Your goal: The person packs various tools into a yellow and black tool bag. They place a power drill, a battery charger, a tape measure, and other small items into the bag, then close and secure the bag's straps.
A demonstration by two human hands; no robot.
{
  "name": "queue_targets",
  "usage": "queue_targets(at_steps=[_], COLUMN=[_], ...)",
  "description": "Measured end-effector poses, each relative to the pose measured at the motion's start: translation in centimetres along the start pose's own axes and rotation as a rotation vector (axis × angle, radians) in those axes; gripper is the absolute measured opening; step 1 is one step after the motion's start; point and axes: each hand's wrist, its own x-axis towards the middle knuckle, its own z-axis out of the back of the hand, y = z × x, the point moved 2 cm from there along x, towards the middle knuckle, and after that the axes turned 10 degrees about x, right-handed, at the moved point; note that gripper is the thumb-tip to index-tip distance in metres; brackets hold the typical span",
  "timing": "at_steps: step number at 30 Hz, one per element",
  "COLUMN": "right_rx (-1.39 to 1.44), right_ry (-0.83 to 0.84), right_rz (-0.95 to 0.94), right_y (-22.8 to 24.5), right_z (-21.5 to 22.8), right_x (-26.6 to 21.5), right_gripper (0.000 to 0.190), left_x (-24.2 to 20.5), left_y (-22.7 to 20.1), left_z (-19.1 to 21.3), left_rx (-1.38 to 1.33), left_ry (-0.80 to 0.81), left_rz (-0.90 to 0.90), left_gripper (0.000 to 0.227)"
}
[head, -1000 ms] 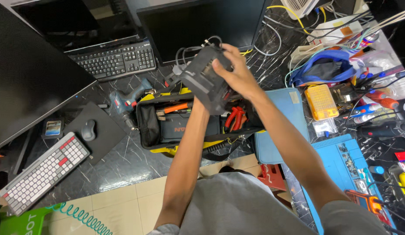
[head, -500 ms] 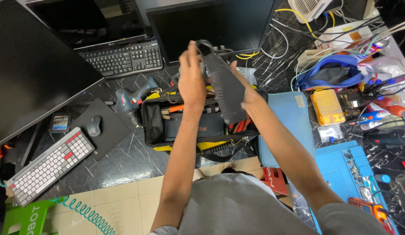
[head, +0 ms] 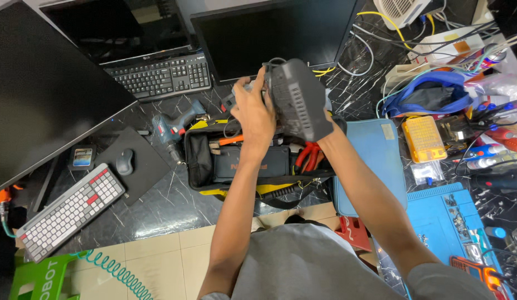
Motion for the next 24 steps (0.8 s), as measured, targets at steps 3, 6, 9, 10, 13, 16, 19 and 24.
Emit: queue_targets(at_steps=[3, 6, 9, 10, 13, 16, 19, 24], right_rx=[0.129, 0.261, 0.395, 0.395, 0.29, 0.198, -0.128, -0.367], right_ry=[0.079, 0.154, 0.231, 0.229, 0.077, 0.03, -0.292, -0.585], right_rz=[-0.029, -0.066, -0.102, -0.104, -0.018, 0.059, 0.122, 0.036], right_y=[0.8, 1.0, 1.0, 1.0, 1.2, 0.2, 0.2, -0.3], right_z=[0.0, -0.6, -1.9, -1.6, 0.3, 2.3, 0.8, 2.2], right_x=[-1.8, -3.0, -3.4, -3.0, -1.2, -0.8, -1.4, -1.1], right_gripper=[0.072, 0.075, 0.079, 0.079, 0.061, 0.042, 0.039, 0.054], left_x=[0.2, -0.3, -0.4, -0.8, -1.5, -2.1, -1.5, 0.1], left_y=[0.1, 0.8, 1.5, -0.1, -3.3, -3.9, -3.5, -0.6], left_z=[2.1, 5.3, 8.0, 10.0, 13.2, 11.7, 9.5, 4.2], left_rx=[0.13, -0.354, -0.324, -0.325, -0.291, -0.577, -0.708, -0.695], left_ry=[0.095, 0.242, 0.553, 0.554, 0.768, 0.667, 0.333, 0.017], left_rz=[0.003, -0.166, -0.158, -0.155, 0.13, 0.328, 0.357, -0.064], left_gripper=[0.065, 0.072, 0.072, 0.072, 0.118, 0.133, 0.12, 0.055])
